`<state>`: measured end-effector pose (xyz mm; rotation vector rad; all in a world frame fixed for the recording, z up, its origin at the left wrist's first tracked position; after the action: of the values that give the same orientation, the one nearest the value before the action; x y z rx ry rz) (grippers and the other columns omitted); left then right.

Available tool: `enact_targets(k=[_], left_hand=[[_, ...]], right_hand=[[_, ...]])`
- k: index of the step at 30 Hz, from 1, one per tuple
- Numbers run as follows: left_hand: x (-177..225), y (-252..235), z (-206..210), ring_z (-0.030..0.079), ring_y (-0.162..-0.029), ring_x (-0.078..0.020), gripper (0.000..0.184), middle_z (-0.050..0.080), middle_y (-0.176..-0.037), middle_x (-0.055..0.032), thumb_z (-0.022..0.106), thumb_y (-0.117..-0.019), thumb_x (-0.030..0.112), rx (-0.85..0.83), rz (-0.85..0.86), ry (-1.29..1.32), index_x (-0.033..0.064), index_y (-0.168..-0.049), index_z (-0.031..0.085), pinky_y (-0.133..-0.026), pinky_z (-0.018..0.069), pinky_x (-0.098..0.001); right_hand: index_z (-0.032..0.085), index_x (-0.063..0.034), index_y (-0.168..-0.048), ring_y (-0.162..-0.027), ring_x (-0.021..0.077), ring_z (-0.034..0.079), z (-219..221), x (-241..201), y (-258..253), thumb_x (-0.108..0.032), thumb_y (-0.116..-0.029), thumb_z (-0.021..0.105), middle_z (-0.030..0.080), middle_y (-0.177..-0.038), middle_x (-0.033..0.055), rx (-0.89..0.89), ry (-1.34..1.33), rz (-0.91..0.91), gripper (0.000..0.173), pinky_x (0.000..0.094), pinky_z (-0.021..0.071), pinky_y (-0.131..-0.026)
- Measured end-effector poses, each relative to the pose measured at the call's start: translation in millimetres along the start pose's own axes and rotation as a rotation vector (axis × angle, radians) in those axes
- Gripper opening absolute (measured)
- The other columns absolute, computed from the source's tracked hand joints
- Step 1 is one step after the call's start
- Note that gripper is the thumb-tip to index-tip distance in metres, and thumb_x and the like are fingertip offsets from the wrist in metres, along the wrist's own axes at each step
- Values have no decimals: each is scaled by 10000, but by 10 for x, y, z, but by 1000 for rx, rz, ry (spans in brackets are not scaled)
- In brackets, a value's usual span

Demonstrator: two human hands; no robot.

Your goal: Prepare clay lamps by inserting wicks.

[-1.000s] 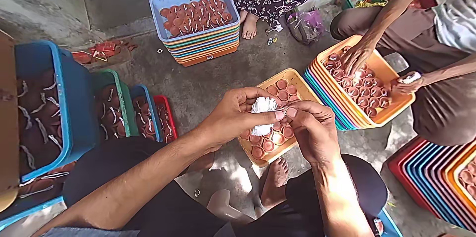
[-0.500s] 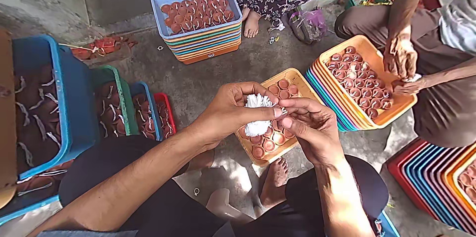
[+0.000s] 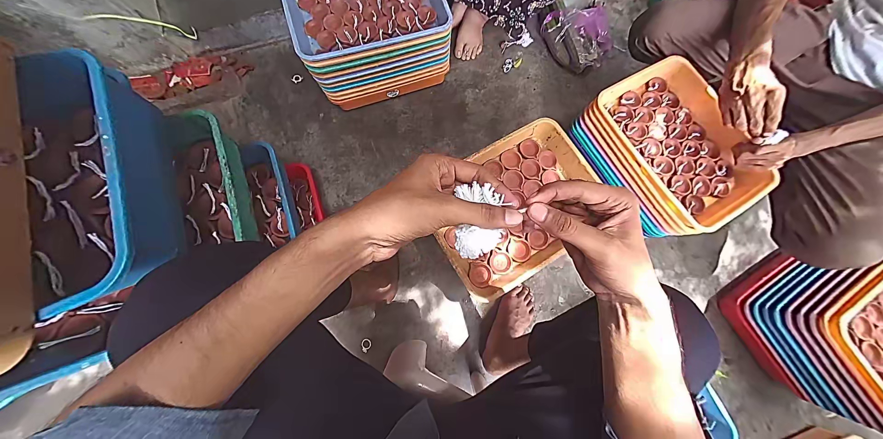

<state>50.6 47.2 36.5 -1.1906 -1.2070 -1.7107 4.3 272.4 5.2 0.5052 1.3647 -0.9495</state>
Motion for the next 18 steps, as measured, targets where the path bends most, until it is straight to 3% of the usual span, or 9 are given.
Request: enact_targets(k=[7, 12, 15, 18], left_hand=[[25, -2, -57, 738, -833, -147, 179, 766, -939, -99, 784, -900, 99, -22, -8, -93, 39, -1069, 775, -738, 623, -269], [9, 8, -156, 735, -864, -142, 200, 766, -991, -89, 769, -919, 127, 42, 21, -88, 48, -1103, 772, -742, 618, -267], [35, 47, -211, 735, -888, -151, 185, 755, -1007, -92, 708, -966, 104, 120, 74, 6, 24, -1129, 740, -802, 621, -275], [33, 255, -100, 737, -836, -138, 163, 753, -998, -66, 657, -997, 131, 192, 50, 45, 46, -1128, 703, -731, 604, -226]], right_hand=[[770, -40, -1035, -781, 102, 697, -166, -35, -2, -53, -925, 743, 740, -910, 51, 28, 66, 8, 114, 257, 609, -720], [751, -33, -1062, -803, 134, 713, -344, -1, 4, -30, -962, 670, 738, -950, 49, 79, 89, 42, 129, 298, 625, -763], [758, -59, -1061, -776, 102, 704, -435, 123, 40, -28, -936, 695, 744, -924, 21, 86, 332, 151, 143, 257, 610, -729], [764, -96, -1003, -662, 63, 652, -412, 396, 119, -60, -904, 715, 733, -843, -1, 0, 671, 323, 117, 229, 558, -609]])
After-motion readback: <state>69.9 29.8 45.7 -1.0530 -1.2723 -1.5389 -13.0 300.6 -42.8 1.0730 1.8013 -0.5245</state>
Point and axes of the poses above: each hand's wrist, its own y-axis away from the middle knuckle, its own z-axis out of the palm, x = y × z, the point moved 2 cm from there along -y, towards the middle knuckle
